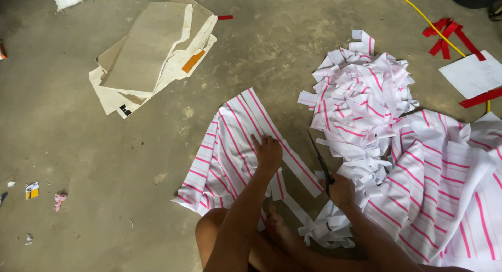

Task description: Cutting a piece of striped fabric into thin strips using scissors

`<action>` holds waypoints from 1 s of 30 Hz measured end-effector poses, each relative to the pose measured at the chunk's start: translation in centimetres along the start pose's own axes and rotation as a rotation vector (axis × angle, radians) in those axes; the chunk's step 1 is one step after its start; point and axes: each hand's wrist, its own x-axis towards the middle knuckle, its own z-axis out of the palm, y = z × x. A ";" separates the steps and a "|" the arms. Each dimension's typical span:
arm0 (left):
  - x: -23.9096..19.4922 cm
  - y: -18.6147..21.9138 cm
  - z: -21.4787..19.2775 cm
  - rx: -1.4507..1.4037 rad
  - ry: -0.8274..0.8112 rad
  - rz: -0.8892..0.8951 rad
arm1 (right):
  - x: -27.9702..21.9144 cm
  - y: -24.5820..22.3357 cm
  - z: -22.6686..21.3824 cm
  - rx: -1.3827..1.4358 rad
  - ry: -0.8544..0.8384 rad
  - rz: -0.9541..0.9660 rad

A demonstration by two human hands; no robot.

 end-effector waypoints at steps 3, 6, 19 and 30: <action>0.9 0.5 2.7 0.108 0.412 0.181 | 0.9 0.7 0.2 0.012 0.006 -0.041; 2.0 -0.6 3.1 0.060 0.434 0.276 | 0.4 -0.3 -0.4 -0.023 -0.019 -0.072; 4.4 9.0 -19.5 -1.426 0.310 0.222 | 0.4 -0.2 -0.4 0.123 -0.017 -0.072; -11.4 9.8 -34.7 -2.236 0.024 1.035 | 1.9 2.6 1.1 -0.102 -0.049 -0.048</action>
